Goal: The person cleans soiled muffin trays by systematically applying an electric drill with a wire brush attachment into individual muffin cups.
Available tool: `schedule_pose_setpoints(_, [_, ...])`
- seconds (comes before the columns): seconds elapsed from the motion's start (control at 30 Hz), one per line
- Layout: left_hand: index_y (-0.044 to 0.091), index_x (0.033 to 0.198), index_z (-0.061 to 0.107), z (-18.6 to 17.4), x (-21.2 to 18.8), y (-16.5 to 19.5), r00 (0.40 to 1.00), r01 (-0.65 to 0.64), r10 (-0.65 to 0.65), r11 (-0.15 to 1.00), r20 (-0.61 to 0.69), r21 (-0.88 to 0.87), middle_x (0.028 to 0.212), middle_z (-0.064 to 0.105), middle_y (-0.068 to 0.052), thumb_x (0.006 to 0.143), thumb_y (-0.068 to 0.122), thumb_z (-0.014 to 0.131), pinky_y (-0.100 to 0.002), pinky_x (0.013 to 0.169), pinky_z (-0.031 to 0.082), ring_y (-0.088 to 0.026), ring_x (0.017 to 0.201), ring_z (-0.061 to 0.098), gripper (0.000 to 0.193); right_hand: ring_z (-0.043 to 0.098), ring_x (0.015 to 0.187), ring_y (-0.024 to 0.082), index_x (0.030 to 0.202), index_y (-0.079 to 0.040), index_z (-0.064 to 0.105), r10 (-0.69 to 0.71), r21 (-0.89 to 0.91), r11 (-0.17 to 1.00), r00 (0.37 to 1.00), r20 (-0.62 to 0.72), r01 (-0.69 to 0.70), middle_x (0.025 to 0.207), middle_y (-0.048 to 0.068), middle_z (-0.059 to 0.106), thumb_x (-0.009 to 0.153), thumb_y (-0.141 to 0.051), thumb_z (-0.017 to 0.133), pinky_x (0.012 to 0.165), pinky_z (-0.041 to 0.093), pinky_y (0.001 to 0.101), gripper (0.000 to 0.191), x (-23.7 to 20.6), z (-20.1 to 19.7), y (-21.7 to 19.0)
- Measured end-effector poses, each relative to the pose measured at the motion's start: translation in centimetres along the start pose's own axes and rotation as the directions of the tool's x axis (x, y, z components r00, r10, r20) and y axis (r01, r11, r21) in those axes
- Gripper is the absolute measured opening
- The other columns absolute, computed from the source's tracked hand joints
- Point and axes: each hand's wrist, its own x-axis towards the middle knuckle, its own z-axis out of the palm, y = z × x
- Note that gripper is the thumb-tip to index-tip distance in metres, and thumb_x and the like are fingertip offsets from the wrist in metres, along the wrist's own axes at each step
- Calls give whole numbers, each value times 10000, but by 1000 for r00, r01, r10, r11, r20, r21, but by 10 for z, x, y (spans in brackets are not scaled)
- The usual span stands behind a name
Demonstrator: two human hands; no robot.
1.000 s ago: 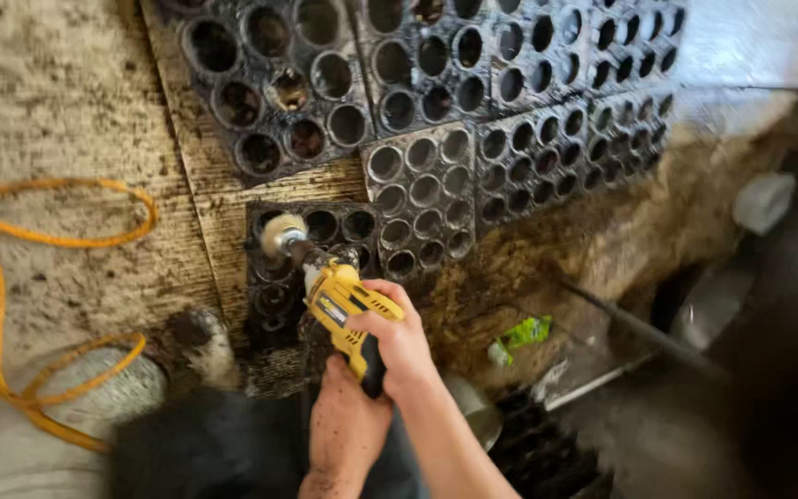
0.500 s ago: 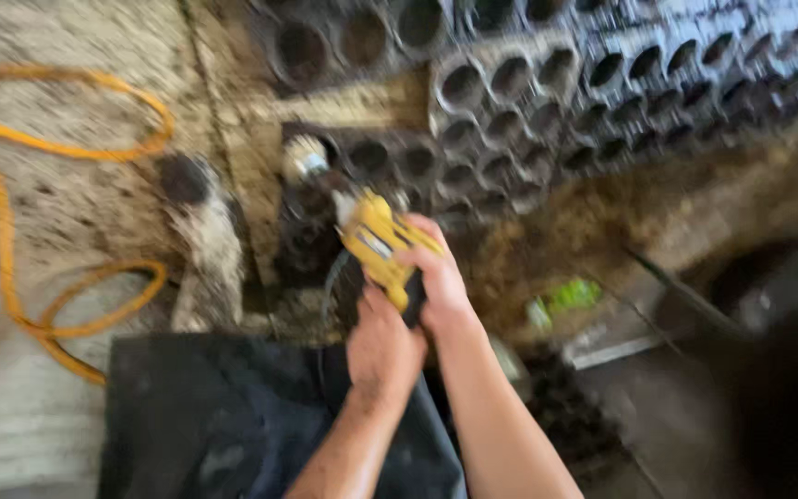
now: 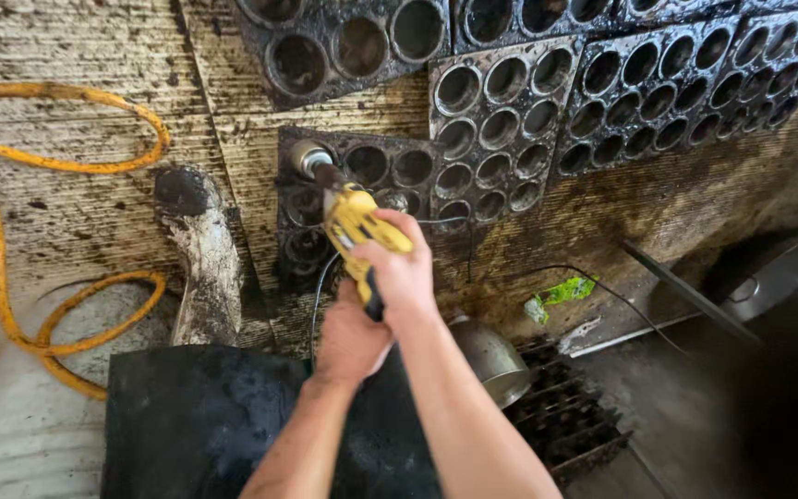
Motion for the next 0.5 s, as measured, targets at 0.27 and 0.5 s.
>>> schedule_pose_setpoints(0.27, [20, 1327, 527, -13, 32, -76, 961, -168, 276, 494, -29, -853, 1184, 701, -114, 776, 126, 786, -344, 845, 555, -197, 1031, 686, 618, 669, 1088, 374, 1154, -162, 693, -262, -702, 691, 965, -20, 173, 1239, 200, 628, 674, -155, 802, 951, 551, 423, 493, -33, 94, -1])
schedule_pose_setpoints(0.5, [8, 1276, 566, -5, 37, -79, 968, -192, 241, 532, -70, -824, 1130, 711, -95, 803, 120, 780, -326, 805, 549, -165, 982, 676, 531, 674, 1096, 384, 1146, -216, 695, -220, -750, 646, 975, -7, 140, 1256, 174, 641, 657, -184, 784, 959, 551, 425, 498, -32, 103, -8])
